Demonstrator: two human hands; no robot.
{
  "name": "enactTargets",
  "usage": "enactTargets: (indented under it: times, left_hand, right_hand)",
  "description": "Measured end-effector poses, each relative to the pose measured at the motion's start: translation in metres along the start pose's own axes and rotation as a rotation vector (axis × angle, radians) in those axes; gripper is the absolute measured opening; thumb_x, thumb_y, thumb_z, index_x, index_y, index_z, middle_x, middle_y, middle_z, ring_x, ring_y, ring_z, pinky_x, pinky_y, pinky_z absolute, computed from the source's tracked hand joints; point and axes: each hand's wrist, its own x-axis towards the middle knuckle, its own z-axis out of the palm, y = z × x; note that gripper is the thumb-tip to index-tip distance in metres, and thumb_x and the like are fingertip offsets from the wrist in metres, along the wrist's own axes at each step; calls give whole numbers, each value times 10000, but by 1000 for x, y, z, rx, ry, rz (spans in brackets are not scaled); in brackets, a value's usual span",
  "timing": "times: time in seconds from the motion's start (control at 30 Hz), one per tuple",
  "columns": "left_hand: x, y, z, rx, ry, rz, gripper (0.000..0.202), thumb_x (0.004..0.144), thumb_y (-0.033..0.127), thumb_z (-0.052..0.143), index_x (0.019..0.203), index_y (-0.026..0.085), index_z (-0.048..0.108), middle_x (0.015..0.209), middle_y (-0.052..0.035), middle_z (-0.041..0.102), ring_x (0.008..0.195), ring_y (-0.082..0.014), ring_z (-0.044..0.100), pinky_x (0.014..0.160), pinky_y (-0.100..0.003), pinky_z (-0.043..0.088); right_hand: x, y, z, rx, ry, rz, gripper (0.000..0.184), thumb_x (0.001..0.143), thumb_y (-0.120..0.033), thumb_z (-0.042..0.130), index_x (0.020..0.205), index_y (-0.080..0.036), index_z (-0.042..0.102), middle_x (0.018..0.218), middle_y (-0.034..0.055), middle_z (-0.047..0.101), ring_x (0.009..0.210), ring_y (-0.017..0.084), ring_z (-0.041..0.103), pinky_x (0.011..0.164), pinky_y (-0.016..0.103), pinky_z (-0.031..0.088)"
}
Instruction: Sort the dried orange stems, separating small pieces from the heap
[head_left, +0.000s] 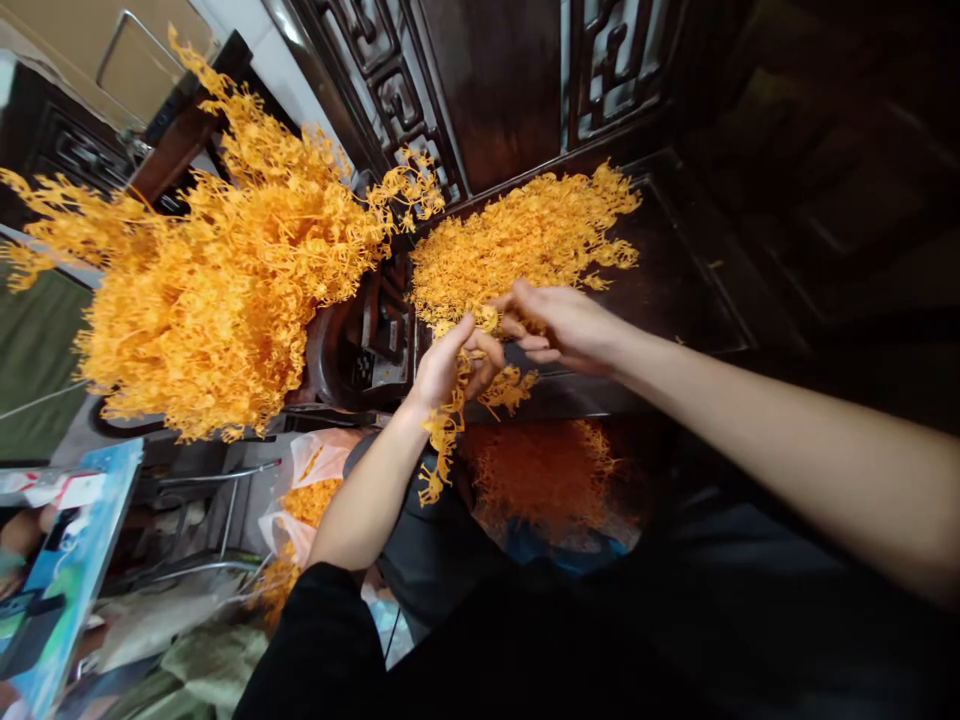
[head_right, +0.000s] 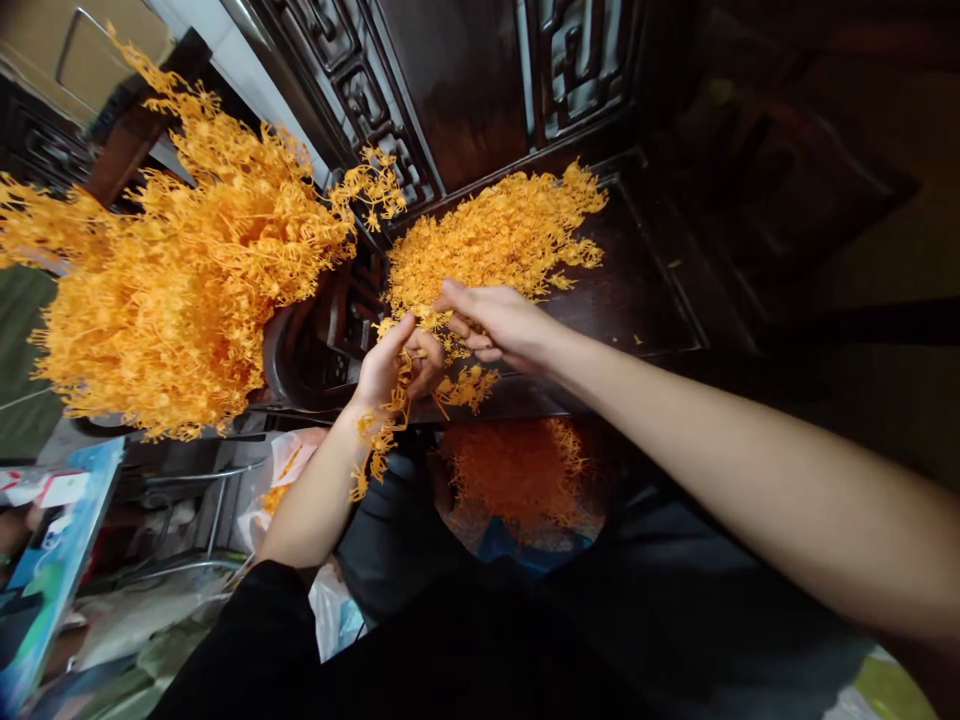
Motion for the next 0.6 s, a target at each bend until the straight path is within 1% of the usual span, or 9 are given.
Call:
enactTargets:
  times: [0.03,0.1,0.2,0.23,0.3,0.37,0.4,0.5,0.6]
  left_hand:
    - [0,-1,1,7,-10,1,664,943,724,462,647,163,657,432,18,477,333,-68,387,383,-232,226]
    - [1,-3,3,23,-17,11,668,930,738,473,605,172,620,444,14,484,343,-69,391,383,-240,219]
    - [-1,0,7,67,-46,36,689,921,730,477,516,179,564,426,5,457,347,-72,379,394,-255,220]
    - [-3,2,9,84,-71,46,700,922,716,471,476,181,543,405,0,433,348,-75,376,405,-260,230]
    - [-9,6,9,122,-101,80,714,931,668,453,405,188,500,374,-15,394,371,-87,401,438,-271,270]
    - [-14,10,7,183,-33,136,692,937,613,453,393,188,504,387,-28,417,414,-99,439,475,-277,308]
    - [-17,12,4,232,26,147,669,940,588,458,409,184,523,403,-28,440,428,-100,443,487,-278,315]
    - [-18,11,-3,439,120,77,627,964,538,455,463,177,566,435,-12,478,434,-95,420,505,-280,315]
    - [-13,4,-3,615,52,-22,642,998,546,419,495,180,579,462,-6,513,472,-109,456,550,-276,348]
  right_hand:
    - [-3,0,5,-71,-45,-32,596,874,-776,607,932,-190,703,615,-18,490,487,95,349,468,273,279]
    - [-8,-1,15,-210,-73,-142,536,893,-710,638,872,-179,708,608,-23,487,545,105,403,533,272,320]
    - [-8,-4,16,-343,36,-305,428,923,-580,659,812,-169,709,728,16,611,704,139,527,659,285,393]
    - [-4,-5,10,-356,112,-319,372,917,-518,682,797,-167,703,741,21,623,723,146,538,677,291,398]
    - [7,-7,-11,-304,365,-272,237,907,-365,699,778,-167,681,659,7,571,649,139,499,654,302,382]
    - [20,-11,-38,-152,652,-177,134,915,-228,641,791,-177,652,571,-26,480,533,117,389,604,309,343]
    - [24,-13,-50,-79,705,-139,120,920,-186,602,806,-183,640,581,-24,492,510,111,358,593,313,335]
    - [23,-19,-61,-98,602,-161,152,917,-158,539,829,-172,661,772,58,660,553,129,457,588,320,348]
    - [6,-18,-35,-389,366,-284,168,913,-214,572,924,-168,733,886,75,705,688,163,574,647,324,402]
